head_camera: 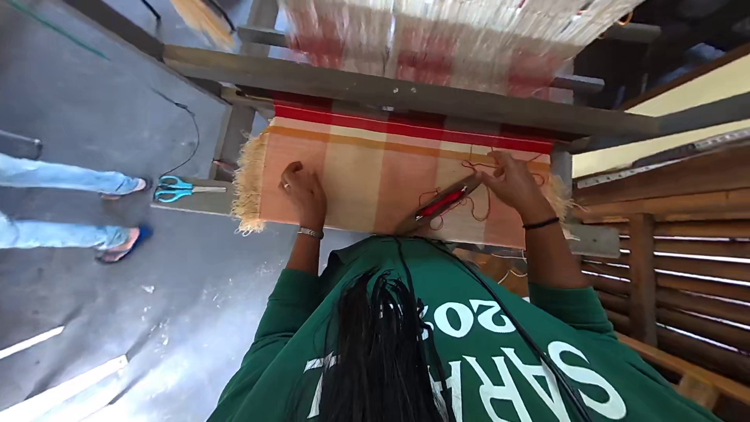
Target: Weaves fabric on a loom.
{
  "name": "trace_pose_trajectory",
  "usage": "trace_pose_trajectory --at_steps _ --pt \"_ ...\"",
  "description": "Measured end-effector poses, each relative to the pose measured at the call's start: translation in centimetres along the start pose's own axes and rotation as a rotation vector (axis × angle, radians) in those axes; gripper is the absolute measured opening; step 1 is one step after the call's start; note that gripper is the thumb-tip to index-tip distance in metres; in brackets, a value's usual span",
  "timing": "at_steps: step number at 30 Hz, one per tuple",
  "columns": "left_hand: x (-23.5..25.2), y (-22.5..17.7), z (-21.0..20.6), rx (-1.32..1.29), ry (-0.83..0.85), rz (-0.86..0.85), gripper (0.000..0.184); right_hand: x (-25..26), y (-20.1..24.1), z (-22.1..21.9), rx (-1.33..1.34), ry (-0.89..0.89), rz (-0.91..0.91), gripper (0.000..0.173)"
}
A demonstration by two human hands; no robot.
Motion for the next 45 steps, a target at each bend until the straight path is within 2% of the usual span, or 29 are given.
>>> trace_pose_trajectory --at_steps 2,4,8,10,14,17,19,23,25,27,30,33,37,40,45 --pt "3.1 -1.6 -0.3 -0.117 -0.001 -0.014 0.051 -1.2 -2.6 -1.4 0.055 0.068 -0.091 0.065" --pt "6.6 -3.8 -1.1 -0.241 0.012 -0.01 0.051 -1.8 -3.1 -2.9 0.157 0.104 -0.149 0.07" --pt "12.6 -7.4 -4.3 -0.557 0.096 0.301 0.054 -2.0 -3.0 -4.2 0.276 0.026 -0.207 0.078" --pt "14.5 -8.0 -6.4 -0.636 0.069 0.393 0.05 -1.8 -2.8 -4.5 0.295 -0.001 -0.223 0.078" --pt "16.8 -7.4 -8.7 -0.554 -0.081 0.328 0.05 -1.9 -2.3 -4.2 0.282 -0.075 -0.214 0.075" --pt "18.7 -8.1 -9.5 -0.544 -0.069 0.319 0.047 -2.9 -1.8 -3.8 0.259 -0.136 -0.155 0.074" --pt "20.6 -9.1 -10.3 -0.566 -0.053 0.318 0.049 -3.1 -2.0 -3.9 0.367 -0.151 -0.145 0.075" --pt "24.6 -10.2 -12.5 -0.673 -0.048 0.305 0.048 -3.0 -3.8 -4.9 0.681 -0.123 -0.301 0.072" --pt "25.0 -10.6 -12.7 -0.702 -0.031 0.309 0.049 -2.7 -4.9 -4.7 0.762 -0.147 -0.336 0.07" --pt "24.6 -10.6 -12.4 -0.713 -0.017 0.289 0.046 -1.9 -6.4 -3.3 0.805 -0.219 -0.342 0.069" --pt "24.2 -10.7 -11.9 -0.7 0.013 0.251 0.046 -0.4 -9.8 1.5 0.798 -0.408 -0.381 0.067" --pt "23.8 -11.0 -11.5 -0.63 0.015 0.285 0.053 2.3 -15.2 7.0 0.923 -0.776 -0.423 0.072" --pt "23.4 -11.5 -11.2 -0.578 0.011 0.302 0.05 5.1 -21.3 12.9 0.952 -1.206 -0.463 0.076" --pt "23.1 -11.7 -11.1 -0.573 0.008 0.305 0.05 6.6 -24.1 14.2 0.915 -1.288 -0.522 0.082" --pt "23.4 -11.4 -11.0 -0.556 0.004 0.309 0.047 8.9 -24.4 13.5 0.97 -1.195 -0.579 0.074"
Point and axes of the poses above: each hand's wrist, its own x-axis towards the middle knuckle, its own z-axis out of the back of the hand, y = z × x, the point moved 5 cm from there along x, towards the middle knuckle, and after that the axes turned 9 degrees about -y, right-handed, at the moved point
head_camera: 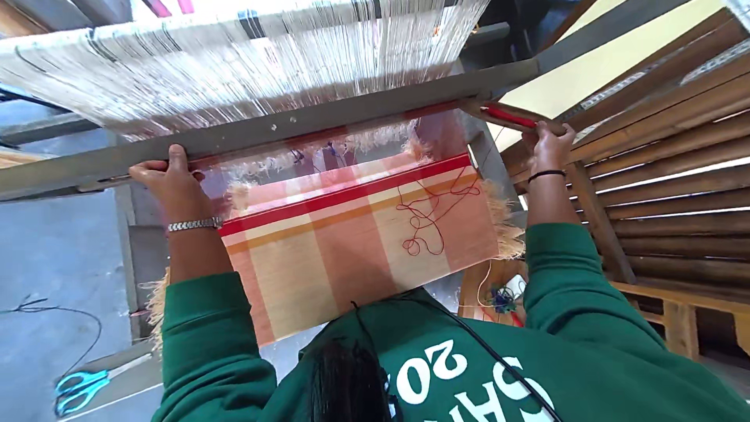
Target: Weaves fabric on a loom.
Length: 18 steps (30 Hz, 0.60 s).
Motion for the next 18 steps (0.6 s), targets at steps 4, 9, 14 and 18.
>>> trace_pose_trajectory --at_steps 4,9,14,18 --pt "-0.1 -0.2 0.1 -0.011 0.012 0.004 0.044 -0.2 -0.8 -2.7 0.012 0.096 -0.065 0.072" --pt "0.1 0.1 0.2 0.039 -0.009 0.0 0.046 -2.3 -1.9 -6.8 -0.004 0.271 -0.12 0.071" --pt "0.8 0.0 1.7 0.022 -0.091 -0.075 0.109 -6.4 -3.2 -11.3 -0.013 0.35 -0.162 0.076" --pt "2.1 -0.5 3.5 0.296 -0.114 -0.022 0.138 -8.4 -3.4 -12.4 -0.23 0.403 -0.058 0.076"
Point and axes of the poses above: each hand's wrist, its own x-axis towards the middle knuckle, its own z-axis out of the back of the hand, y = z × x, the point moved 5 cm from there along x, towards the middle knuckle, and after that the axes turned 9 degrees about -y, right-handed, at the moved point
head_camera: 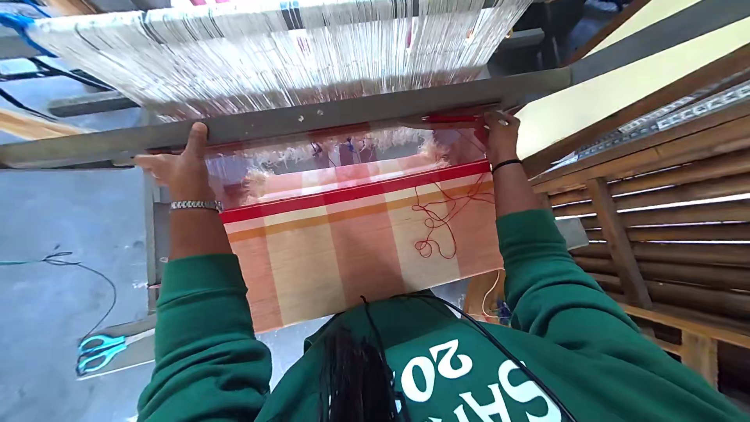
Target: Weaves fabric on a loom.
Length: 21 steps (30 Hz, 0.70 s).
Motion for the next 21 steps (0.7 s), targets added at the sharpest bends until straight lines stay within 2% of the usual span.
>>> trace_pose_trajectory --at_steps 1,3,5,6,8,10,11,13,14,16,19,21 --pt "0.4 0.2 0.5 0.15 -0.023 0.022 0.136 -0.6 0.4 -0.2 -0.1 0.063 -0.006 0.073" --pt "1.2 0.5 1.1 0.363 -0.056 0.05 0.118 -1.8 1.1 -0.6 -0.27 0.299 -0.061 0.079" --pt "2.0 1.3 1.3 0.384 -0.032 0.064 0.102 -2.2 1.3 -0.2 -0.333 0.397 -0.097 0.078" --pt "2.6 1.8 1.3 0.322 -0.018 0.056 0.099 -2.2 1.5 0.4 -0.345 0.362 -0.061 0.076" --pt "3.6 2.7 0.9 0.068 0.036 0.052 0.101 -2.4 2.3 1.4 -0.395 0.216 0.127 0.069" --pt "4.0 3.5 0.9 -0.014 0.075 0.145 0.117 -4.3 4.0 1.0 -0.482 0.116 0.338 0.063" --pt "3.8 3.5 1.0 0.004 0.097 0.186 0.118 -6.1 4.9 0.1 -0.521 0.108 0.421 0.057" --pt "3.3 3.1 1.0 0.051 0.158 0.219 0.106 -10.2 5.6 -2.8 -0.54 0.243 0.493 0.045" --pt "3.0 3.0 1.0 0.056 0.188 0.231 0.099 -11.8 5.3 -4.5 -0.495 0.349 0.46 0.04" --pt "3.3 3.2 0.9 0.065 0.216 0.23 0.095 -13.9 3.6 -7.6 -0.413 0.51 0.274 0.035" --pt "3.7 3.3 1.2 0.059 0.225 0.234 0.095 -15.1 2.2 -9.9 -0.48 0.523 0.17 0.035" --pt "3.8 3.2 1.3 0.065 0.238 0.242 0.095 -15.9 2.4 -10.4 -0.513 0.508 0.146 0.043"
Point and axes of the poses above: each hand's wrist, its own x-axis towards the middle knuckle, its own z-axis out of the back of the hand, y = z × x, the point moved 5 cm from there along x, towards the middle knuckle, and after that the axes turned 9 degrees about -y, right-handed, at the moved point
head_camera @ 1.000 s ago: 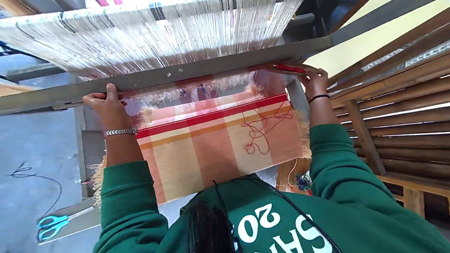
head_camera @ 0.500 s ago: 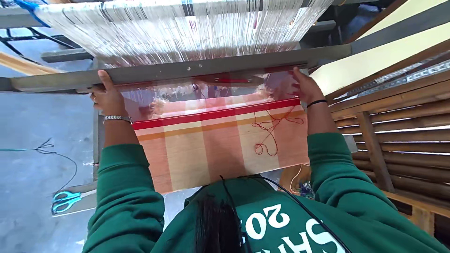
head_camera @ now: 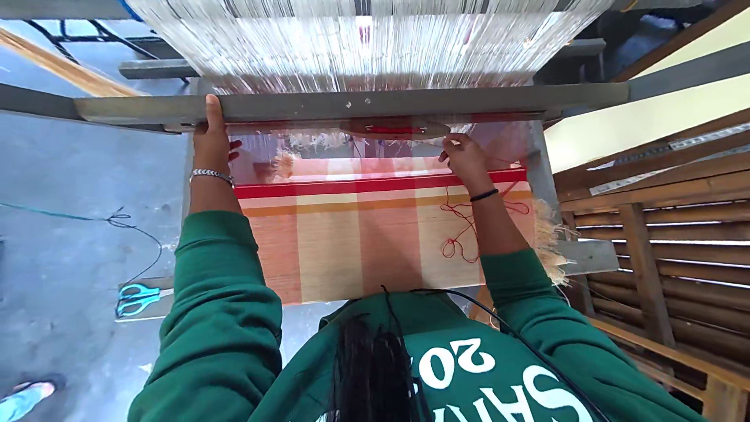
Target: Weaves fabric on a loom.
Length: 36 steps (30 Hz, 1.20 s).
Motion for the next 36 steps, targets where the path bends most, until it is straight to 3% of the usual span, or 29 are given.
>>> trace_pose_trajectory --at_steps 4,7,9,11,13,17,21,25,28,30,32,34,36 --pt "0.2 0.1 0.1 -0.023 0.002 -0.001 0.093 -0.8 0.6 -1.7 0.04 0.044 -0.025 0.07" --pt "0.5 0.1 0.2 -0.034 0.017 0.0 0.094 -0.7 0.5 -2.2 0.283 0.126 -0.077 0.06" --pt "0.8 0.2 0.2 -0.026 -0.001 0.003 0.095 -0.8 0.5 -2.6 0.708 0.413 -0.21 0.038" --pt "0.7 0.7 0.1 -0.014 -0.02 0.003 0.097 -0.5 -0.5 -2.3 0.971 0.733 -0.223 0.054" --pt "1.3 0.3 0.1 0.001 -0.02 -0.038 0.097 -0.1 -0.6 -2.0 0.966 0.772 -0.198 0.054" --pt "2.0 0.5 0.5 0.056 -0.011 -0.091 0.099 -2.8 -0.6 -1.0 0.733 0.605 -0.188 0.05" --pt "2.6 1.5 0.4 0.054 0.055 -0.014 0.106 -4.0 -2.1 0.4 0.505 0.357 -0.107 0.053" --pt "2.0 2.9 0.9 -0.014 0.165 0.012 0.09 -5.1 -5.3 3.4 0.289 -0.02 0.095 0.041" --pt "0.3 3.6 2.1 -0.032 0.174 -0.036 0.093 -5.4 -9.3 8.0 0.077 -0.383 0.182 0.036" --pt "-0.6 4.1 3.6 -0.1 0.083 -0.064 0.085 -5.7 -11.8 11.5 0.037 -0.567 0.122 0.037" --pt "-0.4 5.4 5.8 -0.232 -0.073 -0.111 0.063 -5.8 -13.3 14.1 0.025 -0.671 0.037 0.037" --pt "0.7 7.5 8.4 -0.386 -0.213 -0.17 0.048 -5.8 -14.3 15.5 0.001 -0.668 0.0 0.036" --pt "0.9 9.5 11.2 -0.457 -0.344 -0.193 0.047 -5.9 -14.7 16.2 -0.015 -0.621 0.001 0.035"
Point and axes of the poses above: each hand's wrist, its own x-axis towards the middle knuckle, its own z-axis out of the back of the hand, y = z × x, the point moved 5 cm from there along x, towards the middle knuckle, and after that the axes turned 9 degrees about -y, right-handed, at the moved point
